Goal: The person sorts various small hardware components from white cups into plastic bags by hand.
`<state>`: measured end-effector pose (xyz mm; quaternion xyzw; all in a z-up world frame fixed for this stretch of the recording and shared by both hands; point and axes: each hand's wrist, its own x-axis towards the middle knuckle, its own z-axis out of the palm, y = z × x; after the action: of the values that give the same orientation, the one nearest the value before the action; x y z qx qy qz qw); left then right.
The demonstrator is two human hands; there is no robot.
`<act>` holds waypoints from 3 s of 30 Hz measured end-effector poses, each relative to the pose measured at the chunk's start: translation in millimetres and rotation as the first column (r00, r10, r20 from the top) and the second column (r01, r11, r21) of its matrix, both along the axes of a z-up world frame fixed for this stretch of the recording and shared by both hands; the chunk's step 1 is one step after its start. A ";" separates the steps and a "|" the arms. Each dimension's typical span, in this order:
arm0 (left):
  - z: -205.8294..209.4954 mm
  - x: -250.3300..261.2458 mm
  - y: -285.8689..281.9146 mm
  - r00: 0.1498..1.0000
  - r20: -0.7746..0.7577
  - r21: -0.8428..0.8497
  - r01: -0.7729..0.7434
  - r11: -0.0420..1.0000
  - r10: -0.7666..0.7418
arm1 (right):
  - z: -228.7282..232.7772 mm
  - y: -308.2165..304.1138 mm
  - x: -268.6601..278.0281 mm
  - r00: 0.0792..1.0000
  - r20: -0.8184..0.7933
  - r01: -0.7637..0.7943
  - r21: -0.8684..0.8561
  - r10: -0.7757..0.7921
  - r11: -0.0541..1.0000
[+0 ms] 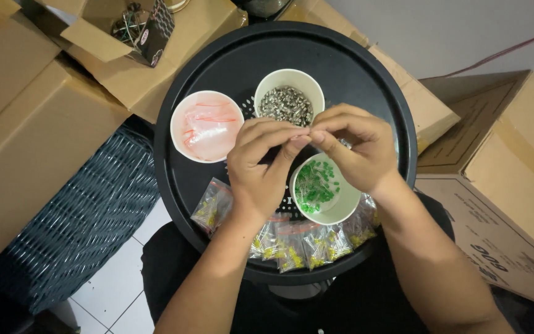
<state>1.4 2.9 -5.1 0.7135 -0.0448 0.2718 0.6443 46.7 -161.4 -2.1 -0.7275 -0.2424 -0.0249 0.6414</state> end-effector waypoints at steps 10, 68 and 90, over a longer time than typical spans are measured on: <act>8.3 -2.8 -4.6 1.000 0.024 0.006 0.007 1.000 -0.007 | 11.9 -10.5 -0.3 0.989 0.146 0.049 -0.112 -0.033 0.993; 21.6 -45.1 -110.4 0.984 -0.170 0.743 0.158 0.651 -0.045 | 31.5 -171.1 -21.0 0.896 -0.424 -0.283 -0.314 0.133 0.906; 6.5 -38.6 -115.3 0.996 -0.015 0.919 0.049 0.391 -0.088 | -2.1 -159.6 -6.9 0.951 -0.300 -0.270 -0.688 0.074 0.673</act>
<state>-37.2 -112.4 1.4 0.9427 -0.2275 0.1883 0.1550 39.8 -321.0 -4.2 -0.8913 -0.2185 0.2242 0.3279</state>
